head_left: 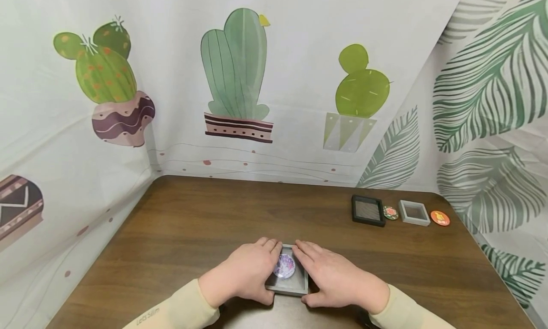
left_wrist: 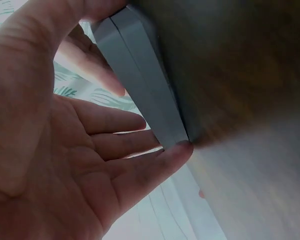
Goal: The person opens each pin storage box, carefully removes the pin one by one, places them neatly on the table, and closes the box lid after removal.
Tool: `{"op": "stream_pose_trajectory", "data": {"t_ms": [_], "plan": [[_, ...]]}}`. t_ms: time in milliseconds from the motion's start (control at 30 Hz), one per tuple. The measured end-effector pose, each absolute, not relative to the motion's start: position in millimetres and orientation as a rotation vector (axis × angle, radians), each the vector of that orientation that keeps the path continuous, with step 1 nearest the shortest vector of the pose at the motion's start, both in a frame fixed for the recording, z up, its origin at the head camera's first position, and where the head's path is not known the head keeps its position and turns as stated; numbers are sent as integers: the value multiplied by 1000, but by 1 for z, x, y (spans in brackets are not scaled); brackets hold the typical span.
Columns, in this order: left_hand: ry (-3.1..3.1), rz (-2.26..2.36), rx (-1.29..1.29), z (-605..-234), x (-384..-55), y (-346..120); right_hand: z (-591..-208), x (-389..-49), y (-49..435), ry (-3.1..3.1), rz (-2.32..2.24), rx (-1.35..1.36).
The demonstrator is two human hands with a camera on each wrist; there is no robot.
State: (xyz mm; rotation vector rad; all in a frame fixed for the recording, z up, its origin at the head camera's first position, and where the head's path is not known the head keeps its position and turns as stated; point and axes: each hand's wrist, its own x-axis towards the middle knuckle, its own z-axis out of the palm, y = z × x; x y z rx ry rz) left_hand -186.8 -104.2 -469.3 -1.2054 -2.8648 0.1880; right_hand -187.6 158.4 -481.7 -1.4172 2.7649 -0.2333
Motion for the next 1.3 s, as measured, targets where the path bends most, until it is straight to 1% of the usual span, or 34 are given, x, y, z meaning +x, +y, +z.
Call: {"op": "stream_pose_trajectory", "data": {"t_ms": [567, 1033, 1300], "plan": [[-2741, 382, -1197, -468, -179, -99, -480, -180, 148, 2846, -64, -1449], [-2791, 354, -1174, -466, -174, -95, -481, -183, 154, 2838, -68, -1532], [-2793, 307, -1160, -467, -174, -97, -480, -184, 154, 2832, -86, -1523]]}}
